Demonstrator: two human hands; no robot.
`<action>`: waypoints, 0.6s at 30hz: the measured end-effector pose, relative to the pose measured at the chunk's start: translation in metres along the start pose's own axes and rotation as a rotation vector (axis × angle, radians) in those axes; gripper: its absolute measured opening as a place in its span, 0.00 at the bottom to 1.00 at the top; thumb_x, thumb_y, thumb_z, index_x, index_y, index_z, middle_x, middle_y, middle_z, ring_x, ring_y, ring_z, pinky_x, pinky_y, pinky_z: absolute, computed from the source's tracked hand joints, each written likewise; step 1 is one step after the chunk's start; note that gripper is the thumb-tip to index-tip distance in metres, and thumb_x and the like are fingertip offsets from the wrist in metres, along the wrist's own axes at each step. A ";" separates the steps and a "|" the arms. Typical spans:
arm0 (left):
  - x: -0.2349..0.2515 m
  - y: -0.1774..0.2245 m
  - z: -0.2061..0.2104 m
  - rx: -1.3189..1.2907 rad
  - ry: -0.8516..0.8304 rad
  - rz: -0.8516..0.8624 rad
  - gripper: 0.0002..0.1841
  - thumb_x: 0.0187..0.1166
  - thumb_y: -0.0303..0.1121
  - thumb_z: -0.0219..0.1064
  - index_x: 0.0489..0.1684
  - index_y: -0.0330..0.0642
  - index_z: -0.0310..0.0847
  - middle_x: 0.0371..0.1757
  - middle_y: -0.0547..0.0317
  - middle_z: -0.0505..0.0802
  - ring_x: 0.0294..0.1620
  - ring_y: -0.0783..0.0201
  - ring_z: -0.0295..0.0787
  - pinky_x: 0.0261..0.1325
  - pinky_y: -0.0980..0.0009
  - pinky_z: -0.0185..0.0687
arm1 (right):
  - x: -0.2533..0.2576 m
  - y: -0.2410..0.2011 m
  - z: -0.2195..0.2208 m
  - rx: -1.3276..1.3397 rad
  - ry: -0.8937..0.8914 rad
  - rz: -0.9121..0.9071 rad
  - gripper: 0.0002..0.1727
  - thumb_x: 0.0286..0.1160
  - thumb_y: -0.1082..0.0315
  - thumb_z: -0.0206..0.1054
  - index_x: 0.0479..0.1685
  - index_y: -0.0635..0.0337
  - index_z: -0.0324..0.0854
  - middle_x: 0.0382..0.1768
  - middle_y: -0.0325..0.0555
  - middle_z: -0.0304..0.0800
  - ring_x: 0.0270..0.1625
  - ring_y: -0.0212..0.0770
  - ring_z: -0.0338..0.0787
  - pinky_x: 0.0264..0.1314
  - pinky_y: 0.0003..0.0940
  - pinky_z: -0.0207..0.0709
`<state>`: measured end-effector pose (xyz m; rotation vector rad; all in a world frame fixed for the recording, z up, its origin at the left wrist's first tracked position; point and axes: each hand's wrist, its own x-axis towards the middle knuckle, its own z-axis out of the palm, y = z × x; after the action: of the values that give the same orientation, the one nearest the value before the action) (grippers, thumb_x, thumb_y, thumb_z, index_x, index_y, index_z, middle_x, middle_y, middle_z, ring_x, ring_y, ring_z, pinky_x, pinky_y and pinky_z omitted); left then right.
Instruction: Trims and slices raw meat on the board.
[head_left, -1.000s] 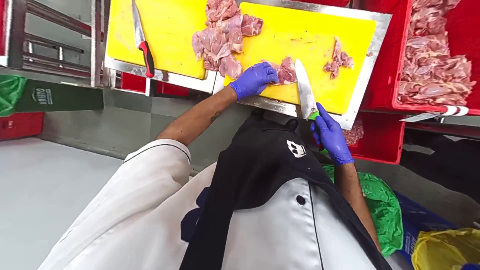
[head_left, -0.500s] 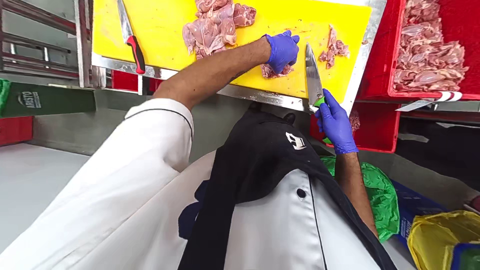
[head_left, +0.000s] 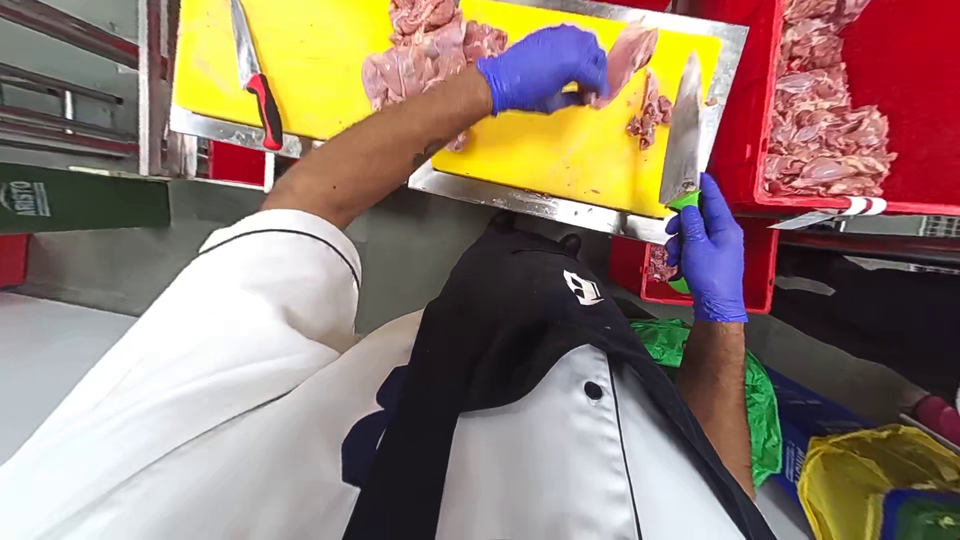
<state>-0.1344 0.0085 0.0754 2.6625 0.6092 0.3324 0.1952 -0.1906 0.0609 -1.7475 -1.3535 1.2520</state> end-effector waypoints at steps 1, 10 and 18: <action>-0.019 -0.001 0.030 0.010 -0.015 -0.012 0.12 0.81 0.34 0.68 0.57 0.47 0.92 0.64 0.49 0.92 0.73 0.46 0.84 0.78 0.44 0.74 | -0.002 0.000 0.001 0.024 0.007 -0.009 0.29 0.93 0.57 0.50 0.92 0.43 0.59 0.34 0.40 0.86 0.16 0.33 0.79 0.16 0.29 0.78; -0.047 0.011 0.089 -0.250 0.373 -0.712 0.26 0.81 0.42 0.67 0.76 0.40 0.79 0.67 0.50 0.91 0.62 0.57 0.90 0.67 0.60 0.85 | -0.020 -0.018 0.048 -0.490 -0.129 -0.175 0.33 0.90 0.59 0.49 0.95 0.40 0.55 0.36 0.46 0.91 0.27 0.42 0.87 0.34 0.49 0.85; -0.006 0.011 0.077 -0.222 -0.042 -1.051 0.19 0.72 0.50 0.69 0.48 0.46 0.89 0.47 0.51 0.94 0.55 0.48 0.91 0.54 0.40 0.84 | -0.008 -0.020 0.073 -0.791 -0.168 -0.245 0.32 0.89 0.61 0.45 0.95 0.47 0.56 0.38 0.56 0.92 0.38 0.58 0.92 0.43 0.59 0.83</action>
<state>-0.1115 -0.0277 0.0101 1.8002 1.6874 0.0224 0.1202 -0.1983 0.0532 -1.8898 -2.3001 0.7768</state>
